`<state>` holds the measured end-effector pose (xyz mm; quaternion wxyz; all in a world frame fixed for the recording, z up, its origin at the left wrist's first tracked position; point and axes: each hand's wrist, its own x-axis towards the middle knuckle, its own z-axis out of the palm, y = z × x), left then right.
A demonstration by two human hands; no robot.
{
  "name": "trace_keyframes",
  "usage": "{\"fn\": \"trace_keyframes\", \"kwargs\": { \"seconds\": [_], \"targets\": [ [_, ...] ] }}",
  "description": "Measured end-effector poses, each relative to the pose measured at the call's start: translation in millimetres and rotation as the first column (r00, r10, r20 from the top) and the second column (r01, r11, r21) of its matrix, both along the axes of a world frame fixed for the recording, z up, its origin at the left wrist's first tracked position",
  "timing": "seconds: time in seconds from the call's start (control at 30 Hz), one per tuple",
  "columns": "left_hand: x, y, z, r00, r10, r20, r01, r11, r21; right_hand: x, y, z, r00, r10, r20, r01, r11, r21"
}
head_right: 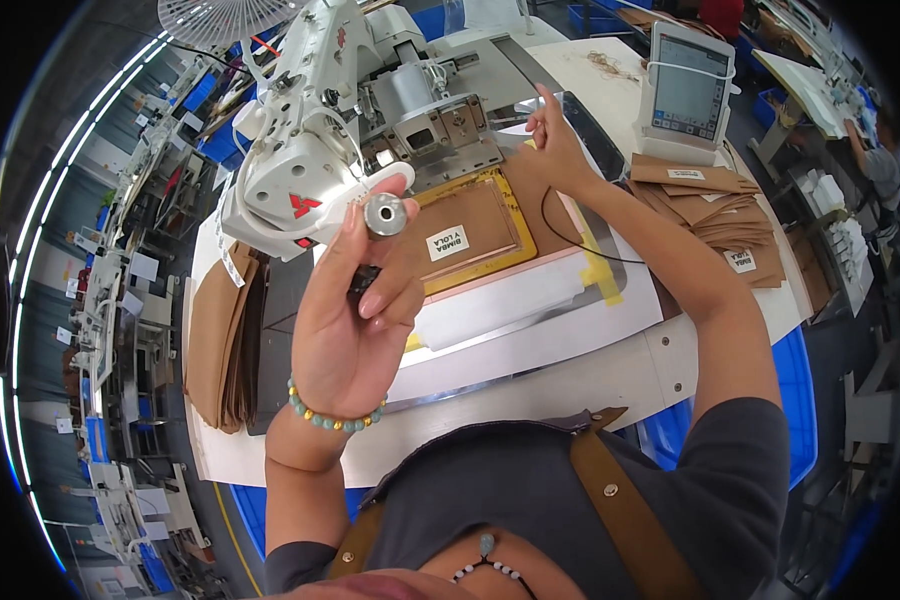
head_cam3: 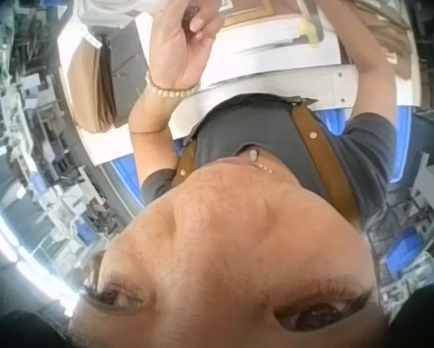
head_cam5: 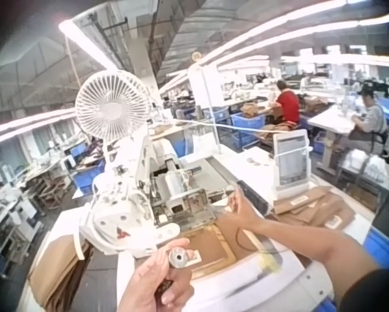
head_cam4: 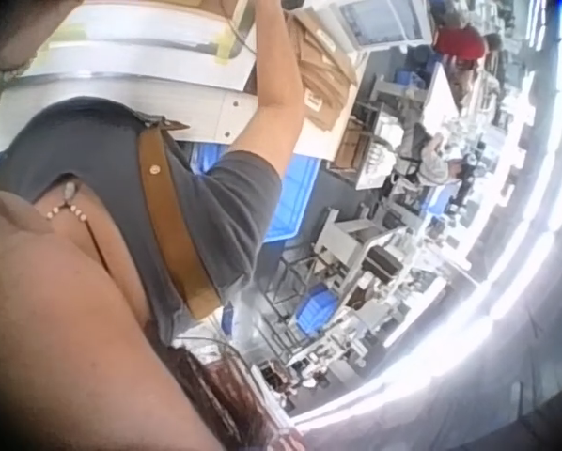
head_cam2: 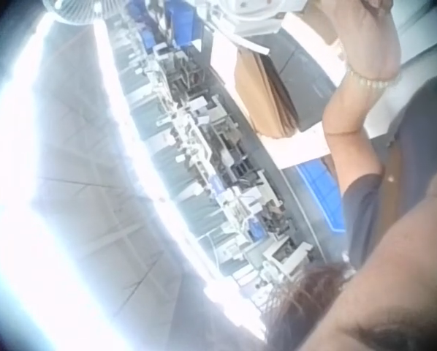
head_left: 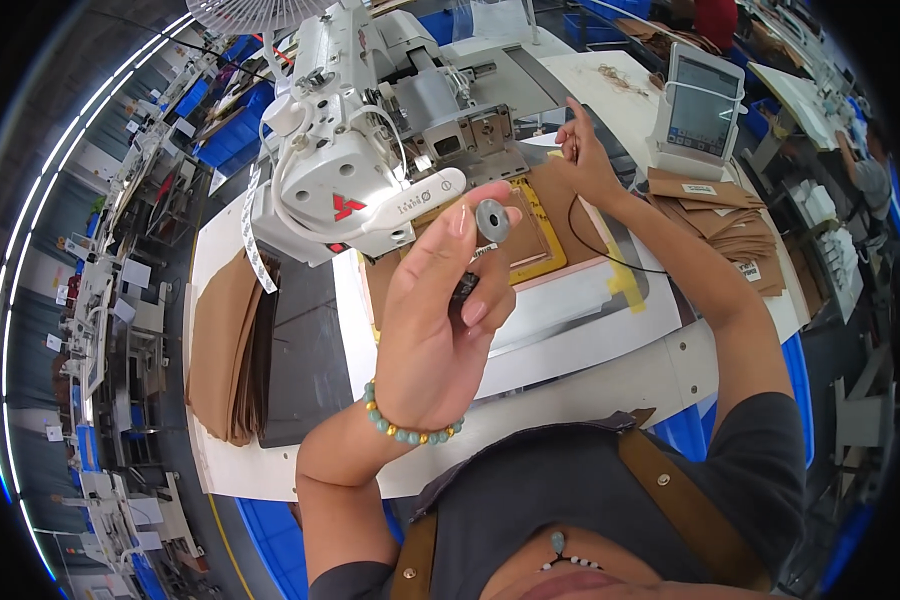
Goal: Sewing a brand label onto a leather piece using an industrial sewing machine.
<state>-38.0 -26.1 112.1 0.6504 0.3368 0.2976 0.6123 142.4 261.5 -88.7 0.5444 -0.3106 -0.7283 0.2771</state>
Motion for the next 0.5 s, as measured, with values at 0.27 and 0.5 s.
{"fn": "trace_keyframes", "kwargs": {
  "seconds": [0.27, 0.5],
  "targets": [
    [-1, 3, -9, 0.998, 0.002, -0.065, 0.0, 1.0, 0.028, -36, -2, 82, 0.989, 0.097, 0.114, -0.094, 0.995, -0.029],
    [3, -2, 17, 0.949, 0.196, -0.247, -0.15, 0.97, 0.193, -161, 26, 171, 0.876, 0.365, 0.316, -0.457, 0.838, 0.299]
  ]
}}
